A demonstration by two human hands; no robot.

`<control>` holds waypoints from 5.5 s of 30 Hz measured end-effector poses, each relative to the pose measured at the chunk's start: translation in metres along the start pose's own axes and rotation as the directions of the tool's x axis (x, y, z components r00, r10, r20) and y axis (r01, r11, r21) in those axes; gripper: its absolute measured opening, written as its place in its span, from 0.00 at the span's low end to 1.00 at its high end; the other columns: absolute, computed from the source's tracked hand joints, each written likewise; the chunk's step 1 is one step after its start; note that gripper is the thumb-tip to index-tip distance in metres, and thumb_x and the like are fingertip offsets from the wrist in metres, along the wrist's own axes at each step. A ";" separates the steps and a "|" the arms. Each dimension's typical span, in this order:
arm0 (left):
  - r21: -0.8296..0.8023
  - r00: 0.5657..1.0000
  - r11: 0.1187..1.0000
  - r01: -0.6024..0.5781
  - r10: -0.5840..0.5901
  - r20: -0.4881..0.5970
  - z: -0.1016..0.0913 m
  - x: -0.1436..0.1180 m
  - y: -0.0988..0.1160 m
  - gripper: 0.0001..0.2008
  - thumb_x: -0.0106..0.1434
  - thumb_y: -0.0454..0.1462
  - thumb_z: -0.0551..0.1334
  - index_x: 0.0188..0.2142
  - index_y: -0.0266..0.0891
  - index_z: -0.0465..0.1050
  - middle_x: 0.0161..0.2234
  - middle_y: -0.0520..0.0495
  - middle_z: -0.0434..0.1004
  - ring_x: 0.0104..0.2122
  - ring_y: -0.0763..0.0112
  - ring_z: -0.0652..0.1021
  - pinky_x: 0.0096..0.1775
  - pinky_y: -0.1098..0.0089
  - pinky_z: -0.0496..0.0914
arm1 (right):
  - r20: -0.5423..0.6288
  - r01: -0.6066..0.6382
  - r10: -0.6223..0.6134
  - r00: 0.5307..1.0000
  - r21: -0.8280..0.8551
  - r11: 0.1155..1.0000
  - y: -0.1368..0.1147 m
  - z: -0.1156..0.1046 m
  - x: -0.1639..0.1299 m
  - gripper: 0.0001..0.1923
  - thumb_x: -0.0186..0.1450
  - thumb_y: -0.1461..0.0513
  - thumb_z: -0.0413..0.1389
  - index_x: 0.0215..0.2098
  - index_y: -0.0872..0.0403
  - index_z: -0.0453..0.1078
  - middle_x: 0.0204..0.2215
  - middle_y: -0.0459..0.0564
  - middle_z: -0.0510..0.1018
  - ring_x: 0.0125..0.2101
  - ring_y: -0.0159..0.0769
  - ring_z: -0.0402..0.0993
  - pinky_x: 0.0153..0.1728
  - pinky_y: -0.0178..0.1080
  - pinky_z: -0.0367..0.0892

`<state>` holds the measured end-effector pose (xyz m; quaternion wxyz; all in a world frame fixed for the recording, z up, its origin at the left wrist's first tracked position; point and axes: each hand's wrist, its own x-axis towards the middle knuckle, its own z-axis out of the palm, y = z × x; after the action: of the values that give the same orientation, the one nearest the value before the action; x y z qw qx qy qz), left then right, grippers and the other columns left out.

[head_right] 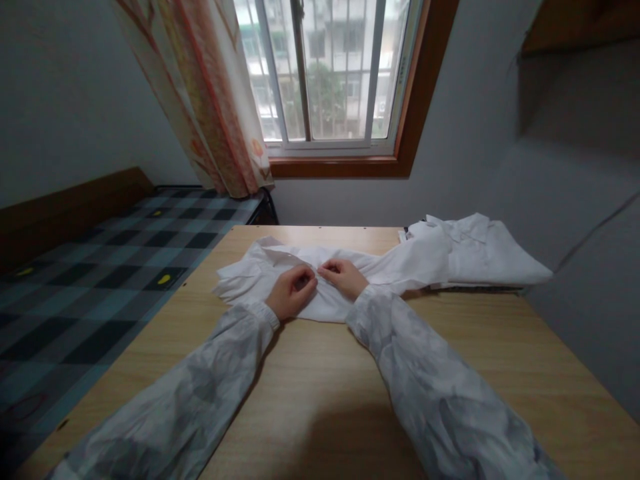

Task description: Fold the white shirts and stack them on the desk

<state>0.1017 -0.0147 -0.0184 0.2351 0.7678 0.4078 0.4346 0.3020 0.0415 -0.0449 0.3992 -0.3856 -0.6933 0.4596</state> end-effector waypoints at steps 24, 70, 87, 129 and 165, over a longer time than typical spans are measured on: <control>-0.005 0.979 0.993 0.117 -0.116 -0.165 0.001 -0.002 -0.012 0.07 0.62 0.36 0.61 0.28 0.42 0.65 0.24 0.55 0.66 0.27 0.71 0.68 0.32 0.70 0.62 | 0.178 0.245 -0.168 0.970 -0.708 0.662 -0.065 -0.065 -0.041 0.08 0.67 0.55 0.66 0.38 0.51 0.80 0.35 0.50 0.83 0.36 0.40 0.76 0.40 0.39 0.65; 0.361 0.956 0.901 -0.241 0.285 -0.075 -0.021 -0.003 -0.005 0.05 0.62 0.33 0.60 0.32 0.45 0.64 0.29 0.49 0.71 0.33 0.61 0.72 0.39 0.61 0.66 | 0.145 -0.067 0.156 0.977 -0.487 0.871 -0.039 -0.063 -0.039 0.17 0.65 0.49 0.64 0.30 0.54 0.83 0.25 0.48 0.82 0.28 0.36 0.73 0.29 0.37 0.60; 0.316 0.997 0.948 0.047 -0.026 -0.071 0.015 -0.012 0.024 0.10 0.69 0.45 0.67 0.33 0.44 0.74 0.27 0.51 0.76 0.26 0.68 0.73 0.32 0.67 0.62 | -0.305 -0.078 0.028 0.952 -0.153 0.985 -0.031 -0.005 -0.041 0.20 0.65 0.46 0.64 0.35 0.55 0.85 0.29 0.53 0.85 0.29 0.40 0.77 0.32 0.39 0.69; -0.351 0.964 0.925 0.146 -0.212 -0.159 0.016 -0.002 -0.004 0.07 0.71 0.42 0.62 0.40 0.41 0.73 0.38 0.49 0.79 0.39 0.66 0.77 0.45 0.68 0.69 | -0.149 0.012 -0.098 0.984 -0.494 0.869 -0.064 -0.057 -0.044 0.18 0.67 0.47 0.65 0.33 0.53 0.76 0.29 0.49 0.81 0.30 0.37 0.74 0.32 0.38 0.64; 0.250 0.992 0.968 -0.021 0.051 -0.112 0.013 -0.011 0.025 0.11 0.68 0.47 0.68 0.38 0.42 0.78 0.31 0.49 0.81 0.32 0.65 0.78 0.39 0.65 0.69 | -0.043 0.013 -0.012 0.999 0.005 1.000 -0.033 -0.020 -0.039 0.15 0.66 0.51 0.64 0.33 0.54 0.79 0.28 0.46 0.79 0.29 0.34 0.69 0.32 0.37 0.64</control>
<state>0.1202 -0.0381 -0.0123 0.1046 0.7715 0.4581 0.4289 0.3299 0.0040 -0.0163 0.4180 -0.3900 -0.6857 0.4505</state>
